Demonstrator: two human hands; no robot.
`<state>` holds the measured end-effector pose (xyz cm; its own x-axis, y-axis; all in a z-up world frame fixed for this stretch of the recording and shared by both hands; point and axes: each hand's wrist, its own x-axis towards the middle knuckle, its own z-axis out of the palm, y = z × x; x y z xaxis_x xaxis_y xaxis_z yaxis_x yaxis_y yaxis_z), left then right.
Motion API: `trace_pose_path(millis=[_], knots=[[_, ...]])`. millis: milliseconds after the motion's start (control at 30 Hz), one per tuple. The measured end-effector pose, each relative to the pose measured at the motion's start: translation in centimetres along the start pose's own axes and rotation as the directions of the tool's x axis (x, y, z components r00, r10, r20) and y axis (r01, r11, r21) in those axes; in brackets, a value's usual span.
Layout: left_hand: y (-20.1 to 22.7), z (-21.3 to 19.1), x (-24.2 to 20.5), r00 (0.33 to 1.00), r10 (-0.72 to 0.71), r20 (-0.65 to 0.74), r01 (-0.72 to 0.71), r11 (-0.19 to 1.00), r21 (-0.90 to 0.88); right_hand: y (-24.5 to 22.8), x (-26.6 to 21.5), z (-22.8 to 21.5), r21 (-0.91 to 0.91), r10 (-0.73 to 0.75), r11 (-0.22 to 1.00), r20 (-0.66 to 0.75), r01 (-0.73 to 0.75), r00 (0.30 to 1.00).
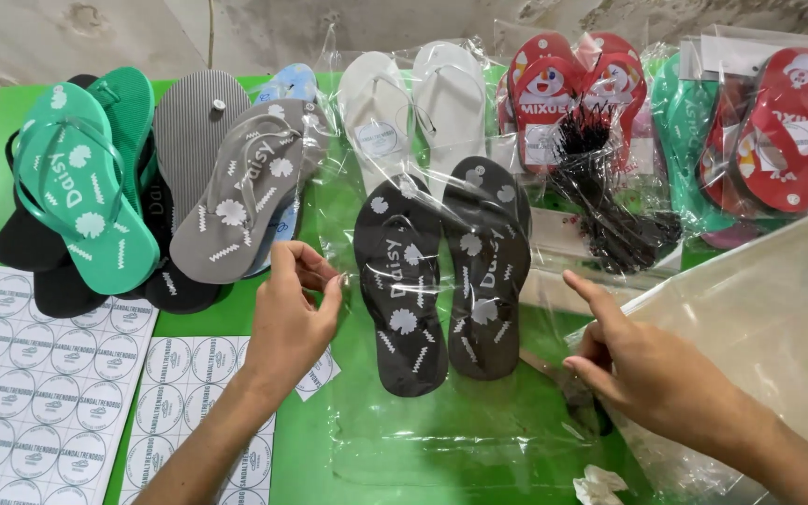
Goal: The person places a pair of black flip-flops into a clear plastic bag, seals it, and applies a circular sticker to the packaging. They then pick up a grey flip-flop, inspect it, and place it back on the table.
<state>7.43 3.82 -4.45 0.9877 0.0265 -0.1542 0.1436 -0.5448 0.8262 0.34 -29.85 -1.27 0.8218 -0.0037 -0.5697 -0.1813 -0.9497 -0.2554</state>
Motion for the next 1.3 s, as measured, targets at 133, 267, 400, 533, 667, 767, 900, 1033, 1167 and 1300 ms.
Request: trace_pose_path(millis=[133, 267, 400, 533, 667, 767, 900, 1033, 1167, 1300], knots=[[-2.5, 0.6, -1.1, 0.877, 0.473, -0.090, -0.390, 0.808, 0.442, -0.5, -0.5, 0.1, -0.047, 0.018, 0.999, 0.008, -0.017, 1.000], [-1.8, 0.5, -2.2, 0.544, 0.797, 0.263, -0.827, 0.455, 0.329, 0.2, -0.4, 1.2, -0.038, -0.151, 0.988, -0.178, 0.147, 0.972], [-1.8, 1.2, -2.8, 0.266, 0.797, 0.542, -0.959, 0.165, 0.229, 0.5, -0.1, 3.1, -0.129, -0.364, 0.932, -0.347, 0.340, 0.865], [-3.5, 2.2, -2.5, 0.270, 0.748, 0.606, -0.957, 0.141, 0.253, 1.2, 0.9, 5.9, -0.139, -0.474, 0.880, -0.316, 0.455, 0.822], [-4.7, 2.6, -2.4, 0.256, 0.758, 0.600, -0.959, 0.121, 0.257, 1.5, 1.8, 7.3, -0.134, -0.512, 0.858, -0.303, 0.496, 0.804], [-5.3, 2.9, -2.2, 0.248, 0.758, 0.604, -0.961, 0.112, 0.254, 1.9, 2.2, 7.5, -0.141, -0.518, 0.853, -0.337, 0.502, 0.786], [-6.1, 3.2, -2.2, 0.233, 0.801, 0.552, -0.957, 0.088, 0.275, 2.3, 2.5, 7.6, -0.129, -0.518, 0.852, -0.357, 0.508, 0.777], [-6.4, 3.3, -2.1, 0.239, 0.805, 0.543, -0.957, 0.100, 0.274, 2.3, 2.8, 8.0, -0.146, -0.528, 0.845, -0.385, 0.515, 0.757], [-6.8, 3.4, -2.1, 0.249, 0.793, 0.555, -0.955, 0.107, 0.276, 2.1, 2.7, 7.9, -0.118, -0.505, 0.857, -0.386, 0.502, 0.772], [-6.8, 3.5, -2.2, 0.266, 0.779, 0.568, -0.954, 0.128, 0.271, 1.8, 2.6, 7.8, -0.104, -0.487, 0.865, -0.418, 0.492, 0.767]])
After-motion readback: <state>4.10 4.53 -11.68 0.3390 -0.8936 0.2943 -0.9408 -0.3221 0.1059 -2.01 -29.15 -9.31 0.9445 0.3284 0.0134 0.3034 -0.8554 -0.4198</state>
